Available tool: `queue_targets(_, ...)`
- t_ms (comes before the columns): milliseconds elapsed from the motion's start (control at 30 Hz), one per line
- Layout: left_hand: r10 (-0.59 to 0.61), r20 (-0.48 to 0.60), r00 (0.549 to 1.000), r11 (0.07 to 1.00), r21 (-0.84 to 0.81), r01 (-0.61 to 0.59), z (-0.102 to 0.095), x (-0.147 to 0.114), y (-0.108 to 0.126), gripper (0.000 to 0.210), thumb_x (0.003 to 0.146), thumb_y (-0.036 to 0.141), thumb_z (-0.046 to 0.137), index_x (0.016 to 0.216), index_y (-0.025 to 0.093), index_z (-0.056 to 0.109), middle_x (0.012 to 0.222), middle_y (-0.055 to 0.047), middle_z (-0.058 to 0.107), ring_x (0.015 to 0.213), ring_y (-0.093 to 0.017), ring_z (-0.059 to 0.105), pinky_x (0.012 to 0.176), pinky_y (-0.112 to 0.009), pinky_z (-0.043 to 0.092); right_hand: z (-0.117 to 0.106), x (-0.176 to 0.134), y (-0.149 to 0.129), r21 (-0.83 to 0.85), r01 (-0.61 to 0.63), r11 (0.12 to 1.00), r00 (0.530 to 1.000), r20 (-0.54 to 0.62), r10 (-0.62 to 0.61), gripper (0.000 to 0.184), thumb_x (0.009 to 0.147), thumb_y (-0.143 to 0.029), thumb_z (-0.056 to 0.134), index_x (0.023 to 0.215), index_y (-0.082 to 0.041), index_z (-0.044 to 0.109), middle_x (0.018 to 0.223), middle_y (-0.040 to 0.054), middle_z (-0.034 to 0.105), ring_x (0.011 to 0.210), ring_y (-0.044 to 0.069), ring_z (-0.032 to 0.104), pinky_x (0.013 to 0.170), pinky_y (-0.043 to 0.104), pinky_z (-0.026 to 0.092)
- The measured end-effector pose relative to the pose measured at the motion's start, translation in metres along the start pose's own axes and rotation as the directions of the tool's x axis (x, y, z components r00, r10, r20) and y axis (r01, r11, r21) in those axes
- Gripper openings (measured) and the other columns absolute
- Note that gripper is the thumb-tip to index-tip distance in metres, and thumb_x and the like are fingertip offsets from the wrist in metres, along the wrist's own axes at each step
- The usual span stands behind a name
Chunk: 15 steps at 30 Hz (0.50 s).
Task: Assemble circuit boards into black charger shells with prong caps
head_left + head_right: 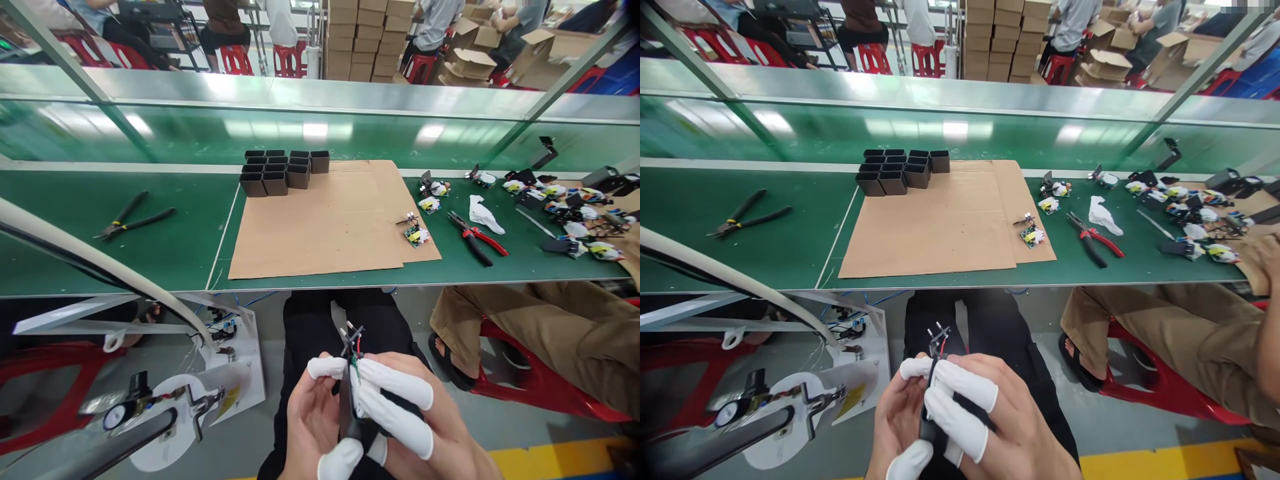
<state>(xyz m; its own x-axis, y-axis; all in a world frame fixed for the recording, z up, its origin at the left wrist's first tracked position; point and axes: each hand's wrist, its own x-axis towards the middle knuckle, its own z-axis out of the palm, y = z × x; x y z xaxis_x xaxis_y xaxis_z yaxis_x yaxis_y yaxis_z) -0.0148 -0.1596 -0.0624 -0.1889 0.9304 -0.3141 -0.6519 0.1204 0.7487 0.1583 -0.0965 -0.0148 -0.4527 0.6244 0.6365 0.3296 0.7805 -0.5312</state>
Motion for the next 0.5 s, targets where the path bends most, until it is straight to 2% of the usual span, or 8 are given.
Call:
queue_targets(133, 0.060, -0.007, 0.998, 0.998, 0.017, -0.059, 0.002, 0.002, -0.001, 0.083, 0.052, 0.048, 0.109, 0.128, 0.031, 0.078, 0.133, -0.014, 0.077, 0.124, -0.042, 0.074, 0.108, -0.052, 0.062, -0.006, -0.001, -0.002, 0.011, -0.064, 0.998, 0.998, 0.029, 0.064, 0.050, 0.098, -0.013, 0.070, 0.144, -0.033, 0.068, 0.128, 0.0083, 0.083, 0.116, 0.031, 0.084, 0.101, 0.047, 0.072)
queue_targets(233, 0.130, -0.010, 0.991, 0.991, 0.012, -0.130, 0.006, 0.000, -0.003, 0.081, 0.057, 0.052, 0.107, 0.131, 0.035, 0.078, 0.138, -0.013, 0.074, 0.130, -0.044, 0.071, 0.110, -0.055, 0.060, -0.009, -0.007, -0.005, -0.020, -0.106, 0.994, 0.994, 0.033, 0.107, 0.050, 0.103, -0.014, 0.061, 0.152, -0.028, 0.061, 0.127, 0.0105, 0.084, 0.112, 0.030, 0.085, 0.097, 0.044, 0.073)
queue_targets(300, 0.157, -0.006, 0.988, 0.988, -0.001, -0.157, 0.009, -0.004, -0.003, 0.074, 0.066, 0.058, 0.102, 0.134, 0.037, 0.078, 0.140, -0.014, 0.072, 0.135, -0.045, 0.069, 0.113, -0.057, 0.058, -0.008, -0.016, -0.006, -0.068, -0.107, 0.992, 0.994, -0.028, 0.105, 0.049, 0.105, -0.015, 0.057, 0.154, -0.020, 0.059, 0.126, 0.0131, 0.084, 0.112, 0.029, 0.085, 0.094, 0.041, 0.074)
queue_targets(367, 0.165, -0.008, 0.986, 0.986, -0.022, -0.165, 0.009, -0.009, -0.003, 0.069, 0.074, 0.059, 0.097, 0.137, 0.039, 0.076, 0.143, -0.014, 0.071, 0.140, -0.045, 0.065, 0.115, -0.060, 0.056, -0.004, -0.026, -0.007, -0.105, -0.111, 0.988, 0.991, -0.081, 0.103, 0.047, 0.105, -0.015, 0.057, 0.152, -0.018, 0.061, 0.122, 0.0120, 0.085, 0.108, 0.028, 0.085, 0.089, 0.037, 0.075)
queue_targets(500, 0.132, -0.038, 0.991, 0.990, -0.049, -0.133, 0.007, -0.017, -0.008, 0.065, 0.081, 0.059, 0.092, 0.140, 0.041, 0.074, 0.144, -0.014, 0.071, 0.148, -0.047, 0.060, 0.117, -0.066, 0.054, 0.002, -0.040, -0.008, -0.096, -0.145, 0.985, 0.983, -0.125, 0.133, 0.036, 0.104, -0.024, 0.064, 0.139, -0.030, 0.070, 0.117, 0.0053, 0.087, 0.098, 0.030, 0.087, 0.080, 0.038, 0.077)
